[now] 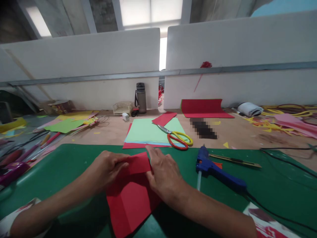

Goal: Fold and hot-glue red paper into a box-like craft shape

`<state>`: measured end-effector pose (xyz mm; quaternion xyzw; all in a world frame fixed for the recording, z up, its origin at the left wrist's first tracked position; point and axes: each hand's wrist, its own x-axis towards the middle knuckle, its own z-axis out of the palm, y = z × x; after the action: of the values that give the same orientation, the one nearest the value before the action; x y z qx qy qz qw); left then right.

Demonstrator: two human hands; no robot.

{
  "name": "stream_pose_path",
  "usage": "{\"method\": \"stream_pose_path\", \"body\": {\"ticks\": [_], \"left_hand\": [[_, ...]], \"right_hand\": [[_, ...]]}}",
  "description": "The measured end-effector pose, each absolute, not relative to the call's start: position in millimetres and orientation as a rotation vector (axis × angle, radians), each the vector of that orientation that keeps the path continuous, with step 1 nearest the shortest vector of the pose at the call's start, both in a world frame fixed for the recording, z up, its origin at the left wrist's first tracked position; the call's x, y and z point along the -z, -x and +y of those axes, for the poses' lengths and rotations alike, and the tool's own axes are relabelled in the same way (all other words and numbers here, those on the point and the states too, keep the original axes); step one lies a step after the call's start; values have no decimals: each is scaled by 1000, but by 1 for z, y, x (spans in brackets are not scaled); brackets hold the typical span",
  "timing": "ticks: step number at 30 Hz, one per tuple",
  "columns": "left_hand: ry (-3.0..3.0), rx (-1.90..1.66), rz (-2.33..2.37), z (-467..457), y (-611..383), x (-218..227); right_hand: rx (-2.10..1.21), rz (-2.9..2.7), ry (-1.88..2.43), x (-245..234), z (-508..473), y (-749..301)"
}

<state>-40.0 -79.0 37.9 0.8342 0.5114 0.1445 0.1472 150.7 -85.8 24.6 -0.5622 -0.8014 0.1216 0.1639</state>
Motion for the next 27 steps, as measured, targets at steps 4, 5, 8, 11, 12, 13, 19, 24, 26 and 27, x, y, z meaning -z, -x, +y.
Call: {"method": "stream_pose_path", "body": {"ticks": [4, 5, 8, 11, 12, 13, 19, 24, 26, 27], "left_hand": [[-2413, -423, 1501, -78, 39, -37], [-2417, -421, 1500, -77, 38, -37], [-2440, -345, 1474, -78, 36, -37], [-2487, -269, 1483, -77, 34, -37], [-2502, -263, 1489, -77, 34, -35], [-2514, -261, 1491, -76, 33, -34], [-2552, -196, 1474, -72, 31, -27], [-2538, -214, 1332, -72, 31, -32], [-2514, -222, 1278, -71, 32, -33], [-2503, -224, 1259, -71, 33, -34]], "right_hand": [[-354, -2314, 1704, -29, -84, -156], [-379, -2313, 1706, -30, -84, -157], [-403, -2301, 1650, -31, -84, -160], [-368, -2294, 1613, -30, -86, -161], [-351, -2300, 1609, -29, -86, -161], [-336, -2308, 1612, -28, -87, -160], [-262, -2354, 1662, -27, -84, -160], [-165, -2418, 1584, -30, -81, -161], [-165, -2435, 1565, -30, -80, -162], [-172, -2439, 1562, -30, -80, -162]]}}
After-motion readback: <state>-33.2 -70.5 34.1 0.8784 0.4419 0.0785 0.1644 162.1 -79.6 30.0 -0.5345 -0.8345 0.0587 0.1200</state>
